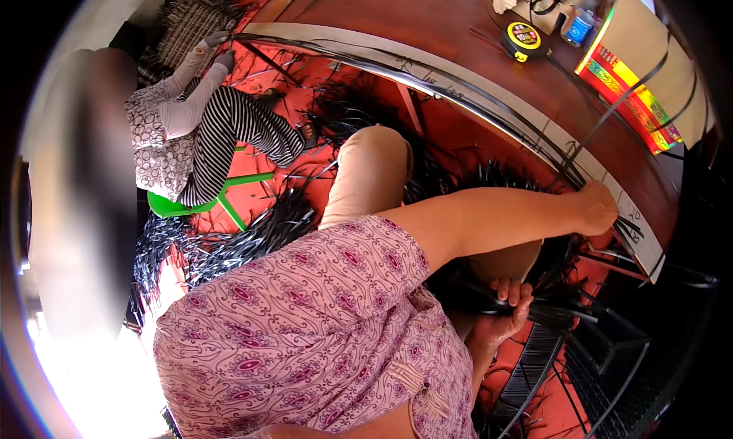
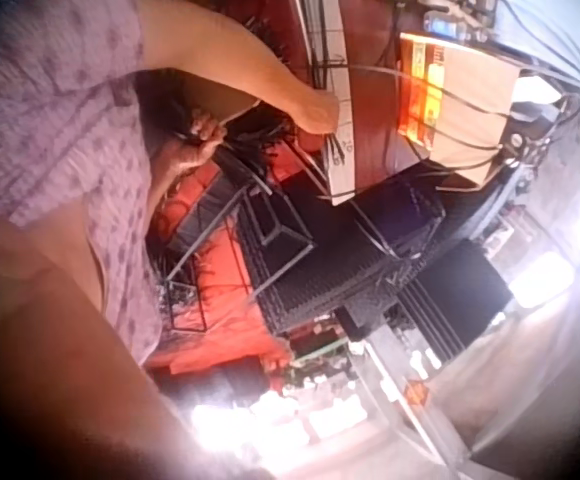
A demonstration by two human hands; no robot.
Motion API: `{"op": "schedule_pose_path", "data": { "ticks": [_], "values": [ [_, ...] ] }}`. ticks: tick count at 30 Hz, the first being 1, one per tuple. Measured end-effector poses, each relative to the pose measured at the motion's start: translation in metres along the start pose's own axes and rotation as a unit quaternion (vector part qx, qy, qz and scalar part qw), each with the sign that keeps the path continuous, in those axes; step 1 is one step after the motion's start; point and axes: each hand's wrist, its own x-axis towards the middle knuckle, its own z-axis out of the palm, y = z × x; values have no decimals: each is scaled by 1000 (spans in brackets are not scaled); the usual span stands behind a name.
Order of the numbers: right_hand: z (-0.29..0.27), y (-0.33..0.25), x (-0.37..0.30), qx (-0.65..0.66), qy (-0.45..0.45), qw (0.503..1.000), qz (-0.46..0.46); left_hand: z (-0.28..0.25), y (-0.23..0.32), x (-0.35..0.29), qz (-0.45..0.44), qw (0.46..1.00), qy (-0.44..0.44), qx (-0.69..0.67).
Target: The person sits on the floor and weaves black plastic strips into a rectangular basket frame. They repeatedly insert strips through the frame's vertical supports, alternating the direction of insertion to create a woven pattern. A second person is visible in the background performing a similar task.
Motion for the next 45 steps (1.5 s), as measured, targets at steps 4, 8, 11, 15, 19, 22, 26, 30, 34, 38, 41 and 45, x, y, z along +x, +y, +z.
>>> {"op": "schedule_pose_path", "data": {
  "ticks": [4, 8, 11, 15, 19, 22, 26, 30, 34, 38, 41, 45],
  "values": [
    [3, -4, -2, -4, 80, 997, -9, -19, 3, -16, -70, 990, 40, -115],
    [-12, -5, -7, 18, 44, 999, 5, -39, 17, -110, -73, 978, 14, -195],
    [-8, -6, -7, -26, 90, 996, -14, -60, 27, -181, -76, 977, 35, -196],
    [33, 1, -4, -173, 118, 975, -71, -77, 42, -222, -111, 979, 24, -170],
    [38, 15, -15, -208, 29, 977, -45, -99, 54, -251, -121, 989, -8, -81],
    [50, 29, -23, -257, 39, 964, -47, -113, 49, -276, -75, 996, -6, 49],
    [26, 41, -27, -232, 46, 971, -20, -121, 55, -315, -50, 995, -7, 82],
    [49, 55, -28, -229, -9, 973, 35, -129, 63, -336, -95, 991, -52, 83],
    [58, 59, -34, -165, -44, 980, 105, -137, 49, -362, -69, 998, 15, 1],
    [52, 39, -29, -156, -73, 981, 87, -155, 27, -418, -54, 972, 191, -126],
    [41, 26, -26, -145, -123, 980, 58, -163, -6, -471, -134, 925, 263, -240],
    [48, 37, -21, -174, -24, 983, 56, -145, -50, -536, -297, 861, 406, -70]
  ]
}}
